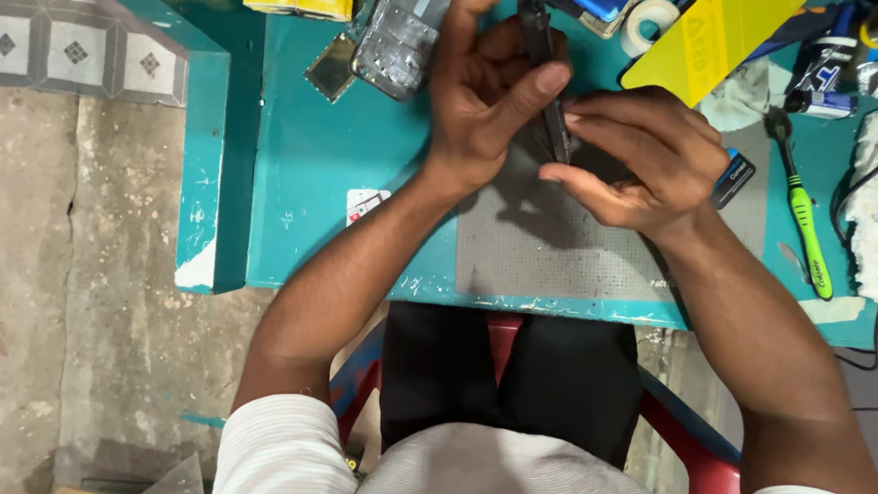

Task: The person is repairing a mobile phone at a workbench. They use tweezers to carefully manipulate and adjust small internal components and connectors within the phone's chassis. The person holds the device steady with one hand while performing precise adjustments with the other.

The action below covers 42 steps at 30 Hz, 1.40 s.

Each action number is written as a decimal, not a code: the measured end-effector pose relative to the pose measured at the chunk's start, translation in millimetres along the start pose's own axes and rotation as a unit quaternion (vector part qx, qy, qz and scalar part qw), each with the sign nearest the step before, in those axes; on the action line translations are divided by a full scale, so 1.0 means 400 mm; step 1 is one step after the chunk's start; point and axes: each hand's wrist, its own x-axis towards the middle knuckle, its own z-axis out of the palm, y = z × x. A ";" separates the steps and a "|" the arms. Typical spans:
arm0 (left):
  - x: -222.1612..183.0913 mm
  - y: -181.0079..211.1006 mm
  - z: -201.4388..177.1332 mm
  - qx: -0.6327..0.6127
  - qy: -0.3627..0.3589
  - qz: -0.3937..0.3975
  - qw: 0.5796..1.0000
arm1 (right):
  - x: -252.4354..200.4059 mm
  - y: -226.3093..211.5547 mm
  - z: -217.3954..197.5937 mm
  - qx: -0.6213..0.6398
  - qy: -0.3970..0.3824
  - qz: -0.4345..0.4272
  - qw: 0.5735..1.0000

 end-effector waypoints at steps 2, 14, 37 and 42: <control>-0.006 -0.003 -0.003 0.001 0.016 0.001 1.000 | -0.003 -0.002 0.002 0.023 -0.007 0.003 1.000; 0.001 -0.014 -0.009 0.020 0.052 0.018 0.998 | 0.020 -0.012 0.000 0.043 -0.015 0.008 0.999; 0.003 -0.005 -0.007 -0.011 0.000 0.010 1.000 | 0.054 -0.020 0.002 0.005 -0.017 -0.022 1.000; 0.004 0.008 -0.005 -0.001 -0.013 0.009 1.000 | 0.053 -0.028 -0.001 -0.010 -0.024 -0.026 0.999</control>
